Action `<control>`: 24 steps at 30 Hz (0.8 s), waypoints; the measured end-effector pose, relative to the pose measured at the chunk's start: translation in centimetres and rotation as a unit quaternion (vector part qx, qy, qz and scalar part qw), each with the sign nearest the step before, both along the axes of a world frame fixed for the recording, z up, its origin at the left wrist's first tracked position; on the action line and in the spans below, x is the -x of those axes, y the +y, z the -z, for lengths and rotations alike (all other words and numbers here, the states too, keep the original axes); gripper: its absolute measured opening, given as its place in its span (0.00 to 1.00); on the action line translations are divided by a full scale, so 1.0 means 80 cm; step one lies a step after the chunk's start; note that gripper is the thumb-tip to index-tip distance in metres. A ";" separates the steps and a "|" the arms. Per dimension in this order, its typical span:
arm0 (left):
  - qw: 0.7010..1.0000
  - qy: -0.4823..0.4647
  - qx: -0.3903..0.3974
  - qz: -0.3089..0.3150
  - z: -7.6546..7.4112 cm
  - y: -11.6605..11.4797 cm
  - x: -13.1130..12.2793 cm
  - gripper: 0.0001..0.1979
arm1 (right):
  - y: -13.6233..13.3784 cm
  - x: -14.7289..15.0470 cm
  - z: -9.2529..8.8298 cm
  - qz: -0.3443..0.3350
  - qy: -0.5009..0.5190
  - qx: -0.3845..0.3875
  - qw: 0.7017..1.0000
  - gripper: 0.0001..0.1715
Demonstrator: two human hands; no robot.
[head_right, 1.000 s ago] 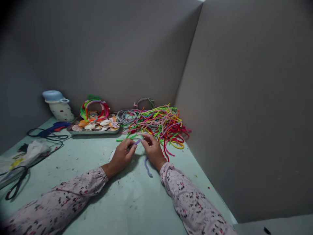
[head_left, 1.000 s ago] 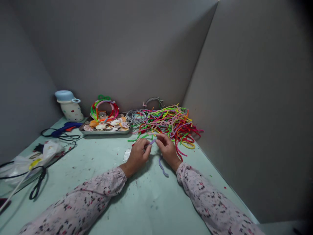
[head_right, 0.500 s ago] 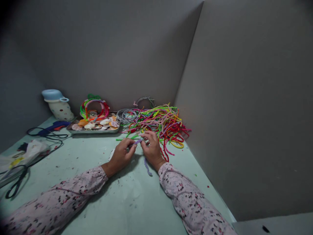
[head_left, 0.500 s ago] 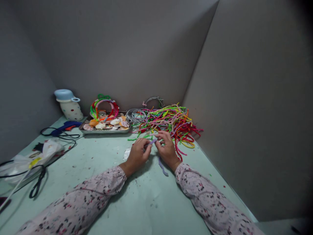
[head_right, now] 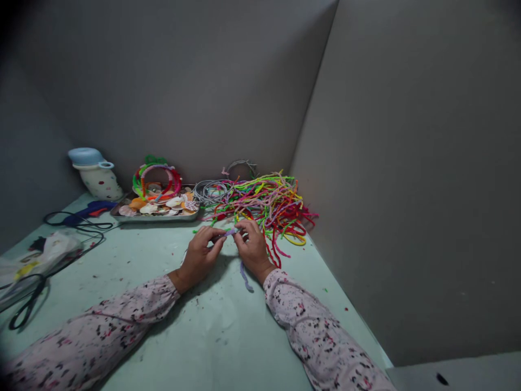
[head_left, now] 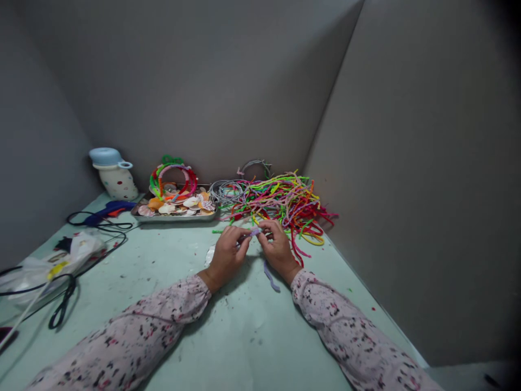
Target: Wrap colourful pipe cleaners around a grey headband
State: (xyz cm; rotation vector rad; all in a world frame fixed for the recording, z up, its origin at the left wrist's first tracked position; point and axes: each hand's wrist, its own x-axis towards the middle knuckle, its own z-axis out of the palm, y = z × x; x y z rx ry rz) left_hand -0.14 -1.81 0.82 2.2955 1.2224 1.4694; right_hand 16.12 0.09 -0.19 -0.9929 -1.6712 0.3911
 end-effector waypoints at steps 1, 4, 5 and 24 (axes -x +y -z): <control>1.000 0.000 -0.001 0.000 0.000 0.000 0.000 0.06 | 0.000 0.000 0.000 0.000 0.000 0.000 1.000 0.09; 1.000 0.001 -0.001 -0.002 0.000 0.000 0.001 0.05 | -0.001 0.000 -0.001 -0.006 0.003 0.000 1.000 0.08; 1.000 0.003 -0.001 -0.003 0.000 0.000 0.001 0.05 | -0.001 0.000 -0.001 -0.010 0.005 -0.001 1.000 0.08; 0.999 0.026 -0.030 -0.026 0.001 0.003 0.003 0.06 | -0.009 0.001 -0.004 -0.069 -0.014 -0.010 0.997 0.07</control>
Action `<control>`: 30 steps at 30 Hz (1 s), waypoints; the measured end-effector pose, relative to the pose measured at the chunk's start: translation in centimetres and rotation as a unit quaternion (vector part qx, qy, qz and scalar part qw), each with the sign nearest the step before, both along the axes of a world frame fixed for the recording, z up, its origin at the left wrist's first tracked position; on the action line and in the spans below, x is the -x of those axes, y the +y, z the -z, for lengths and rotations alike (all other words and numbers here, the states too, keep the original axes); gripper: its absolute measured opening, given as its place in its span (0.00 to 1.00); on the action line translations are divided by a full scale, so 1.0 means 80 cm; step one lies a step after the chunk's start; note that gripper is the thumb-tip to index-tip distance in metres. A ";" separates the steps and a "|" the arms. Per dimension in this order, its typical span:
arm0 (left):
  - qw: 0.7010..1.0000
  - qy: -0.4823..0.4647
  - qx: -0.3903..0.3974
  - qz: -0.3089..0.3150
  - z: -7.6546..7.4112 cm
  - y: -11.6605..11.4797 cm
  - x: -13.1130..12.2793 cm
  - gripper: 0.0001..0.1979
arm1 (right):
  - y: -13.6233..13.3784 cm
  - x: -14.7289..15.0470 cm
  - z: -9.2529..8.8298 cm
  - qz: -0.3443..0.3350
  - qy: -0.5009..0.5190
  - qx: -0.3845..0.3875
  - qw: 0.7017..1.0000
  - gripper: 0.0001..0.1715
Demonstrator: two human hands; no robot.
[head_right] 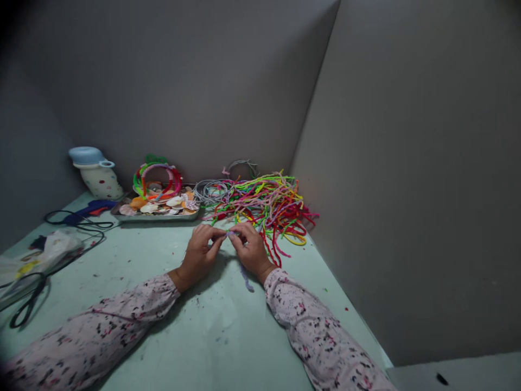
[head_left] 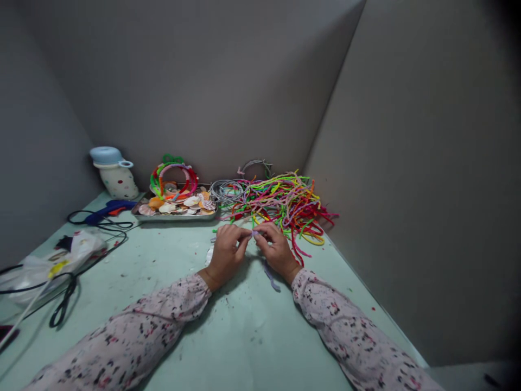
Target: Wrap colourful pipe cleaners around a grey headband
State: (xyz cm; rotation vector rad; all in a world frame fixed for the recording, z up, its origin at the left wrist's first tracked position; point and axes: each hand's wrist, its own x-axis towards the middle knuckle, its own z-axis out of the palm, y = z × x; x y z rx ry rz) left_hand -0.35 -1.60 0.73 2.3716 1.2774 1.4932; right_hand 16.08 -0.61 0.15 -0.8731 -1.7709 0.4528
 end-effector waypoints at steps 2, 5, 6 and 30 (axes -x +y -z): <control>1.000 0.009 -0.001 -0.009 0.000 0.000 0.000 0.06 | 0.001 0.000 0.002 -0.008 0.007 0.017 1.000 0.07; 1.000 0.020 0.003 -0.020 -0.001 0.000 0.000 0.06 | 0.002 0.000 0.005 -0.011 0.013 0.036 0.999 0.07; 1.000 0.021 0.003 -0.023 -0.002 0.000 -0.001 0.06 | 0.002 -0.001 0.006 -0.009 0.014 0.038 0.999 0.07; 0.954 -0.177 0.234 0.062 0.004 0.012 0.000 0.12 | 0.007 -0.003 0.014 0.027 0.014 0.025 0.999 0.06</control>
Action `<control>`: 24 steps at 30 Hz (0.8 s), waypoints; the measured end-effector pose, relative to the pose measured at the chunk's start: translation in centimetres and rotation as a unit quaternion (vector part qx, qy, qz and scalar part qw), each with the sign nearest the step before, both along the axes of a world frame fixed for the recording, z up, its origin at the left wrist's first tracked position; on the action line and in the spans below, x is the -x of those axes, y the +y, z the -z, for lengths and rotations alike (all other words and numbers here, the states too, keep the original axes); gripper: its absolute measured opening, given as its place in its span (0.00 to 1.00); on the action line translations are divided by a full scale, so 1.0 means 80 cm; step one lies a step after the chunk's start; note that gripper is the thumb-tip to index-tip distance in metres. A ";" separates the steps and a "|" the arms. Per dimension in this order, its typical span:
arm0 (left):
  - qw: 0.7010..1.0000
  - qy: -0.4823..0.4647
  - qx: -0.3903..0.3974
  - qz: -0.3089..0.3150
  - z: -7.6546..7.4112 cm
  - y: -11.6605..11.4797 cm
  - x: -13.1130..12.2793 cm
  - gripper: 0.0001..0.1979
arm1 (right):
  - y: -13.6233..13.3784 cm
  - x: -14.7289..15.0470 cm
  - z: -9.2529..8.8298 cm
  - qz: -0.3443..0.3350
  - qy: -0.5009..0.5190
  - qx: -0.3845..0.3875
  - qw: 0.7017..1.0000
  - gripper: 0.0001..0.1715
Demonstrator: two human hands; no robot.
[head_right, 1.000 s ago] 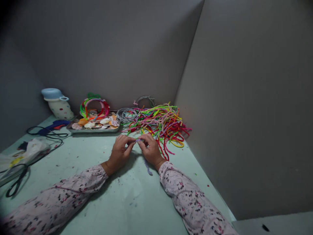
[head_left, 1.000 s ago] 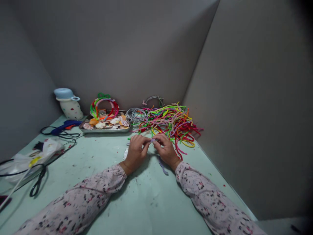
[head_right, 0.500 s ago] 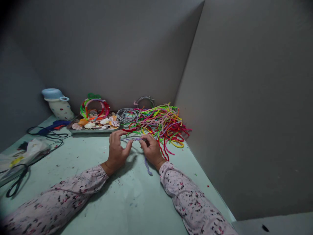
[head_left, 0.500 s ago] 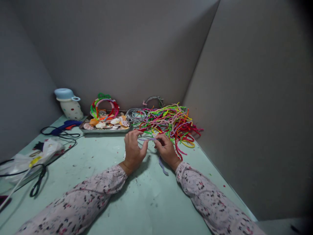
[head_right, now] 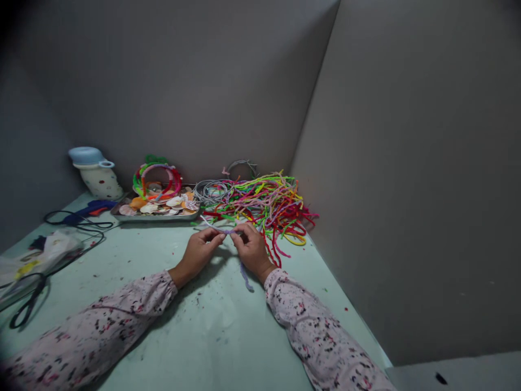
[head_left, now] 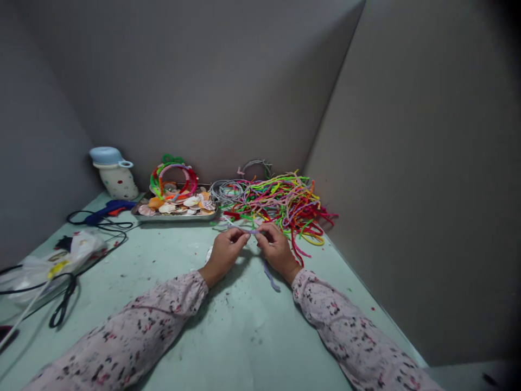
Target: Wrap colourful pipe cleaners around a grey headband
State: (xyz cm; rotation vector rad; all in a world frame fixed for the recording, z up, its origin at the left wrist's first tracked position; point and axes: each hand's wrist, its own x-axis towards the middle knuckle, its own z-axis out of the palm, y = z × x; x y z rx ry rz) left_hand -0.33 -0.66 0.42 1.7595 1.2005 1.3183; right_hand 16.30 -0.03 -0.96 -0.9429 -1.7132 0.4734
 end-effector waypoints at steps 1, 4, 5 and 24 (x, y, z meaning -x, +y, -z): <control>1.000 -0.011 0.008 0.002 0.001 0.001 0.000 0.12 | -0.001 0.000 -0.001 -0.003 0.000 0.000 1.000 0.06; 0.999 -0.036 0.020 0.014 0.002 0.002 0.000 0.13 | -0.002 0.000 -0.003 -0.012 -0.001 0.004 1.000 0.06; 0.999 -0.041 0.020 0.017 0.003 0.002 0.000 0.13 | -0.002 0.000 -0.003 -0.014 -0.002 0.005 1.000 0.06; 0.997 -0.036 0.067 0.005 0.007 0.006 0.002 0.17 | 0.002 0.000 -0.003 -0.028 -0.038 0.028 0.999 0.05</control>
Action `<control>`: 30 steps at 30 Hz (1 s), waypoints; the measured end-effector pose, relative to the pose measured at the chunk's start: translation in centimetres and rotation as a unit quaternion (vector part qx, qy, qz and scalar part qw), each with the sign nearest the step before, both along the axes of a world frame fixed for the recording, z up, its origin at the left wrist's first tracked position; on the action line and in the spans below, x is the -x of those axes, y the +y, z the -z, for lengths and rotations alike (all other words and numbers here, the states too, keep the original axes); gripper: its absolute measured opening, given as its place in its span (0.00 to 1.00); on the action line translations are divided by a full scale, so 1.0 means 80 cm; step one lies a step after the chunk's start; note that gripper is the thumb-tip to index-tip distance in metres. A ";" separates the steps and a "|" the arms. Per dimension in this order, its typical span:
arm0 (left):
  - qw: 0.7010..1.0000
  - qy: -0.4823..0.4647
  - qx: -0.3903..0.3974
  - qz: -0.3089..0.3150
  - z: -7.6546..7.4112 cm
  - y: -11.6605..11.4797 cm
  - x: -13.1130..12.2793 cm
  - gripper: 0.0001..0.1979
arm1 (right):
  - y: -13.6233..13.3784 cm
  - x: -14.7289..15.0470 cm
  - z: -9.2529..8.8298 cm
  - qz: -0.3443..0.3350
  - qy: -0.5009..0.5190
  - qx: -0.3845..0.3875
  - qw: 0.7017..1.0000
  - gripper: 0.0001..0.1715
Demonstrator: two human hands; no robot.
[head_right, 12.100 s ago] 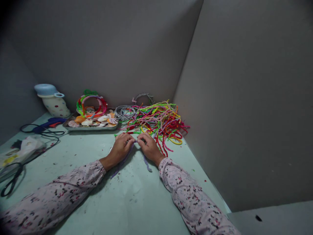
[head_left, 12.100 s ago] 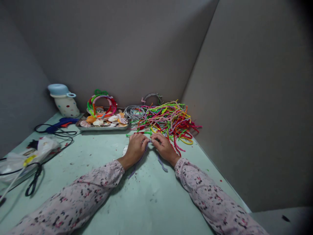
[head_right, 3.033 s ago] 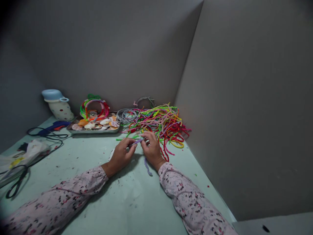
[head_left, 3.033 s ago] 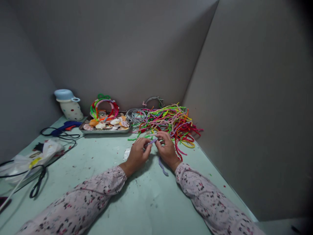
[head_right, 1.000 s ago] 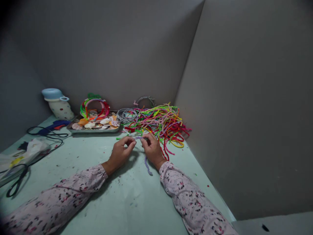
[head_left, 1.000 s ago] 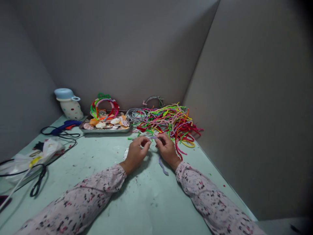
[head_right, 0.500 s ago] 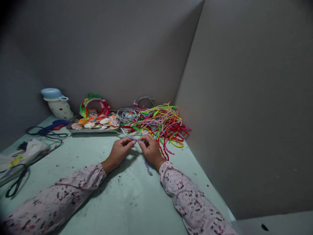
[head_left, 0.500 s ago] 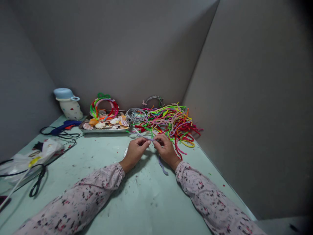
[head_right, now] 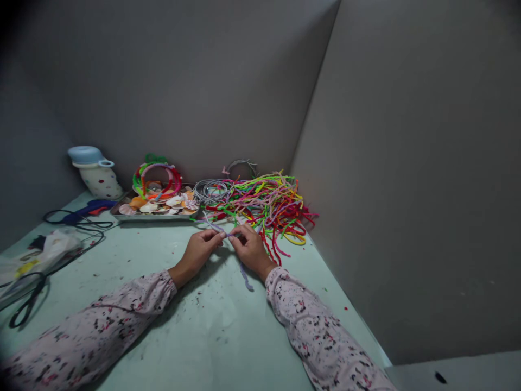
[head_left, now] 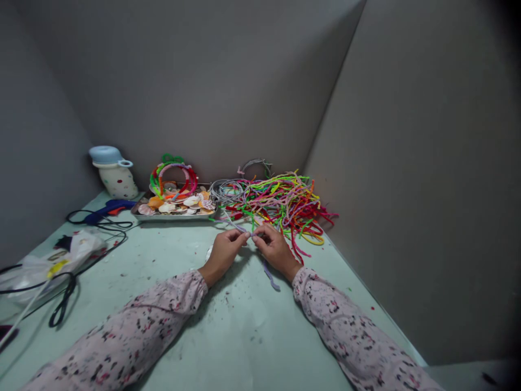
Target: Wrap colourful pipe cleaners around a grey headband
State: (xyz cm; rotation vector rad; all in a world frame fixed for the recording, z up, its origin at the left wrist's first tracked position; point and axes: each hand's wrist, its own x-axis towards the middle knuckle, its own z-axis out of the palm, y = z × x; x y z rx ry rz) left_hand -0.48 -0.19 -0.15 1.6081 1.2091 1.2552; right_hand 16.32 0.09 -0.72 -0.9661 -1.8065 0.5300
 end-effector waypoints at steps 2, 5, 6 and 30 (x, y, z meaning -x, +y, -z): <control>1.000 0.001 0.000 -0.002 0.000 -0.001 0.000 0.17 | 0.000 -0.001 0.000 -0.004 -0.002 0.006 1.000 0.05; 1.000 0.011 -0.008 -0.007 -0.001 -0.004 -0.001 0.17 | -0.001 -0.002 0.000 -0.010 -0.003 0.014 1.000 0.07; 1.000 0.015 -0.015 -0.008 -0.002 -0.005 -0.002 0.17 | -0.001 -0.002 -0.001 -0.011 -0.002 0.014 1.000 0.07; 1.000 -0.014 0.021 -0.015 -0.001 0.000 -0.003 0.17 | -0.002 0.000 -0.003 0.002 -0.010 0.000 1.000 0.05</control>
